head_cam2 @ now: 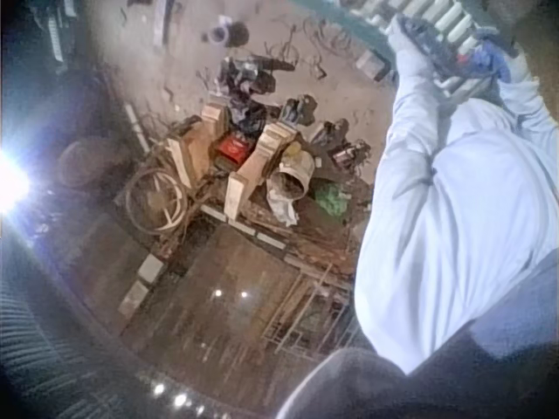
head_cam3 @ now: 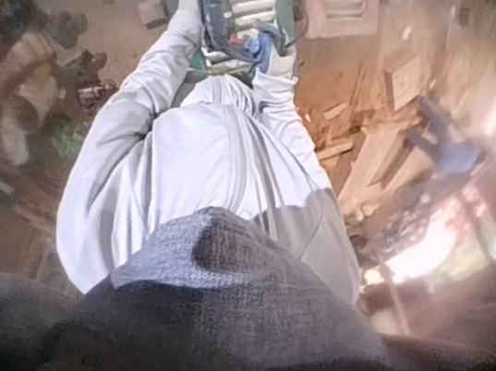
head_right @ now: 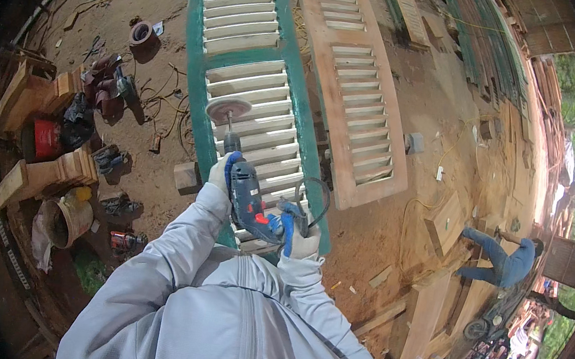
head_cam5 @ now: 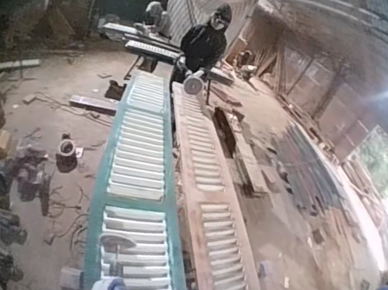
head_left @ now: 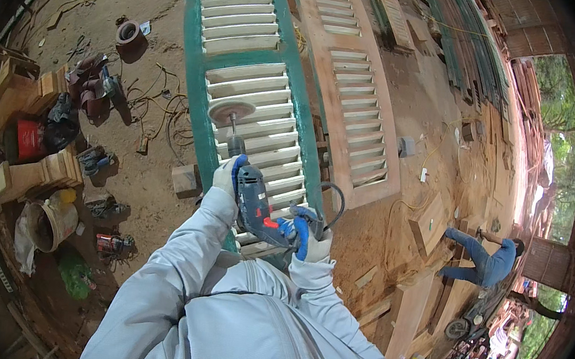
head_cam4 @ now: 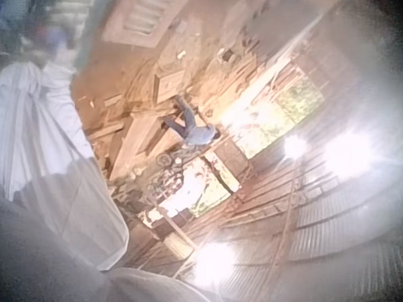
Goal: The person uses a handheld electric sander to smooth the surface of a green wooden shutter with horizontal slats. They move the sander back and forth along the slats and frame, working methodically across the piece.
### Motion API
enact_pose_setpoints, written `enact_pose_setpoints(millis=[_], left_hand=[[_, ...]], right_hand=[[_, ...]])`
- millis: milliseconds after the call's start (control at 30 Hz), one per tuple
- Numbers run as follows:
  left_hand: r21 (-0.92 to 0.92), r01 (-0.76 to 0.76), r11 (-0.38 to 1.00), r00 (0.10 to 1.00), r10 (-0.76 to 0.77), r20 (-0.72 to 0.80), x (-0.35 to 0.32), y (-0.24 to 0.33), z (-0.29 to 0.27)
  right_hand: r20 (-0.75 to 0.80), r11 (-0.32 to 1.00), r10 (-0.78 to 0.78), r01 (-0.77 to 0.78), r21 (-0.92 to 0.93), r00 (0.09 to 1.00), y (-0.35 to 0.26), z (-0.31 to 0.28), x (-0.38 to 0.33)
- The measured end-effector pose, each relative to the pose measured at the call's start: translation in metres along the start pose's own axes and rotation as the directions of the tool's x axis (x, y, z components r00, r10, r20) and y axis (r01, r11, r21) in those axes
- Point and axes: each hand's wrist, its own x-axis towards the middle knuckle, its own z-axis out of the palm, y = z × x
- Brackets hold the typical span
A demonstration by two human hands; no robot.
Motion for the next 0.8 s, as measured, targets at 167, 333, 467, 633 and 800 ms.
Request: enact_pose_setpoints(millis=[167, 333, 467, 633, 800], left_hand=[[-0.122, 0.172, 0.977, 0.985, -0.173, 0.003, -0.001, -0.025, 0.016], [-0.12, 0.201, 0.972, 0.979, -0.197, 0.042, 0.005, -0.034, 0.02], [-0.208, 0.247, 0.947, 0.967, -0.227, 0.117, 0.006, -0.039, 0.009], [-0.234, 0.361, 0.903, 0.927, -0.318, 0.2, -0.006, -0.022, 0.008], [-0.226, 0.352, 0.908, 0.929, -0.308, 0.206, 0.014, -0.036, 0.01]], right_hand=[[-0.084, 0.985, -0.012, -0.003, -0.173, 0.996, 0.012, -0.032, 0.015], [0.009, 0.988, -0.002, 0.004, -0.153, 1.0, -0.006, -0.025, 0.012], [0.019, 0.973, 0.029, -0.024, -0.231, 0.999, -0.009, -0.017, 0.011], [0.163, 0.771, -0.085, 0.168, -0.615, 0.983, 0.01, -0.021, 0.002], [0.081, 0.818, -0.106, 0.133, -0.56, 0.991, 0.007, -0.019, 0.001]])
